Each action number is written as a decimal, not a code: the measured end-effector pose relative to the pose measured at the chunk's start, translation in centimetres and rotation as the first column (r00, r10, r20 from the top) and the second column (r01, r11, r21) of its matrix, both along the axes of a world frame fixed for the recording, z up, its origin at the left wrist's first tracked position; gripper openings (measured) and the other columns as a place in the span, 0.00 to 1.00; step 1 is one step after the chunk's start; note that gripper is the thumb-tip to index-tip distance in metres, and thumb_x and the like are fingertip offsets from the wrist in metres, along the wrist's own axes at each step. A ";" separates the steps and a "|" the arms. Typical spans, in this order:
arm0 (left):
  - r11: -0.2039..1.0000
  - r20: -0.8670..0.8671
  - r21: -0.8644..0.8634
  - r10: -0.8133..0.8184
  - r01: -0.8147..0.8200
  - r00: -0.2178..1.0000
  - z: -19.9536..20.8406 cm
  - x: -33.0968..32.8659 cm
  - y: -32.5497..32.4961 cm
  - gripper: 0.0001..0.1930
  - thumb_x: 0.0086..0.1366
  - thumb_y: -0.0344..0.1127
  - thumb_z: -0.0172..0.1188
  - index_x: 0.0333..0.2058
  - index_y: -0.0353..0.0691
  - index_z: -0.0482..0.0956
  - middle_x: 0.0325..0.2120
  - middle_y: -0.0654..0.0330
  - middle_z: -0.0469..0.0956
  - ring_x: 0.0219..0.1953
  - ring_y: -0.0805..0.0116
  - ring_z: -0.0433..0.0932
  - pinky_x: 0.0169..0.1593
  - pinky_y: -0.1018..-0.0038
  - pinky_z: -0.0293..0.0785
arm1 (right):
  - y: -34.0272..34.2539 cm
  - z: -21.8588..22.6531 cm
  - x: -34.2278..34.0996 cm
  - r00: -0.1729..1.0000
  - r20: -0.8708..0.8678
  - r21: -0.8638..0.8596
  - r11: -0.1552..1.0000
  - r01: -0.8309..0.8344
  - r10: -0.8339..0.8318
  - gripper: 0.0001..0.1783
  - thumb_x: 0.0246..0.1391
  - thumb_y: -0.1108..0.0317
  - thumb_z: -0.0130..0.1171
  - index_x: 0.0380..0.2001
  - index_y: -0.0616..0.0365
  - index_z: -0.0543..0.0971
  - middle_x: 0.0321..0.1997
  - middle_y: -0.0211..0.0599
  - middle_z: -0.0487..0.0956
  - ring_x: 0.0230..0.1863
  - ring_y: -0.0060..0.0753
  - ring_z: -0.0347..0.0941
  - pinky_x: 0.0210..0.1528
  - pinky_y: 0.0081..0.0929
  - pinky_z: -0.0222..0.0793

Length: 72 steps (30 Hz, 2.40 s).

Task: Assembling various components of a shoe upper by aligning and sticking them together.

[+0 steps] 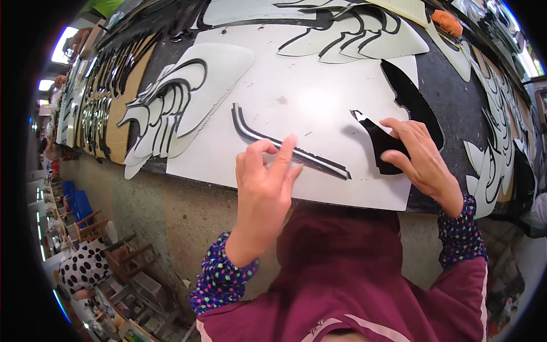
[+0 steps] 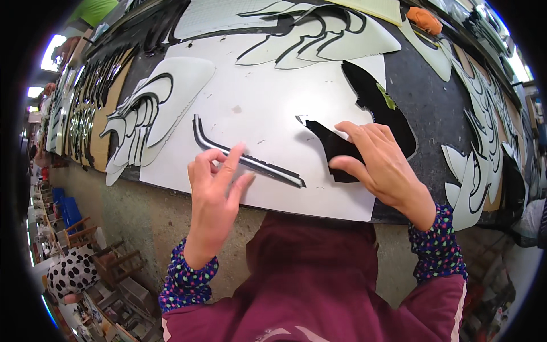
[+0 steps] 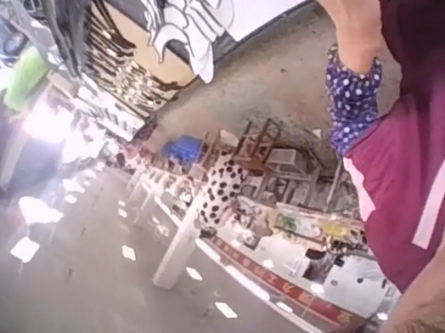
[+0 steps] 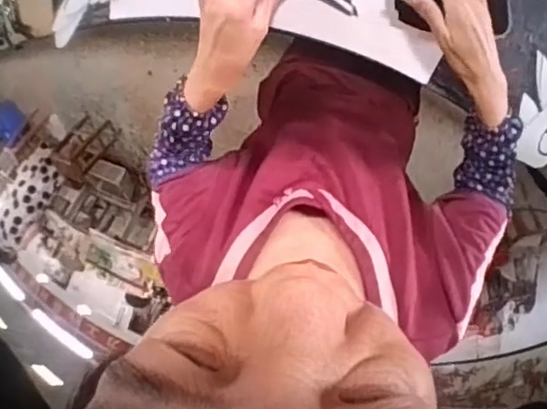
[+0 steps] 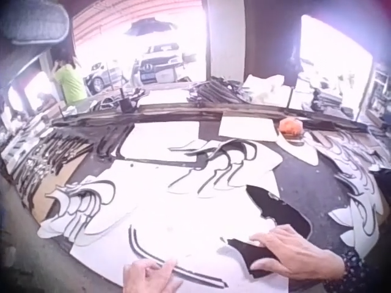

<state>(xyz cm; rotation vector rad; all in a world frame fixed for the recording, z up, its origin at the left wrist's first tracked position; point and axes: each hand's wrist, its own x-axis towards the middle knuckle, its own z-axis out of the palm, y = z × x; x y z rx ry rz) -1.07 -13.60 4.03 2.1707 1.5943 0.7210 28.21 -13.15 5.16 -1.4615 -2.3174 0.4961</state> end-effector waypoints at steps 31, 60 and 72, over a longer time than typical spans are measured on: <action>0.782 -0.245 0.228 -0.530 0.580 0.812 -1.6 -1.0 4.0 0.20 0.55 0.27 0.60 0.49 0.37 0.78 0.49 0.54 0.76 0.44 0.60 0.77 0.47 0.64 0.73 | 1.4 0.4 -2.7 0.980 -0.102 -0.096 0.978 -0.183 0.173 0.15 0.56 0.62 0.66 0.41 0.59 0.76 0.27 0.43 0.77 0.28 0.48 0.75 0.30 0.39 0.70; 0.782 -0.189 0.316 -0.503 0.537 0.843 -3.6 -0.9 3.0 0.19 0.57 0.28 0.61 0.49 0.39 0.82 0.50 0.60 0.78 0.47 0.66 0.74 0.52 0.67 0.72 | 1.6 -0.9 -3.0 0.953 -0.295 -0.161 0.979 -0.122 0.070 0.06 0.52 0.74 0.65 0.34 0.60 0.78 0.31 0.40 0.77 0.32 0.45 0.75 0.34 0.35 0.69; 0.790 -0.237 0.312 -0.473 0.528 0.849 -3.8 -0.5 2.5 0.18 0.56 0.29 0.63 0.46 0.44 0.85 0.50 0.67 0.79 0.46 0.68 0.72 0.50 0.69 0.72 | 2.1 -0.5 -3.7 0.961 -0.268 -0.309 0.951 -0.021 -0.066 0.03 0.56 0.74 0.62 0.33 0.60 0.78 0.29 0.39 0.77 0.29 0.44 0.75 0.32 0.32 0.70</action>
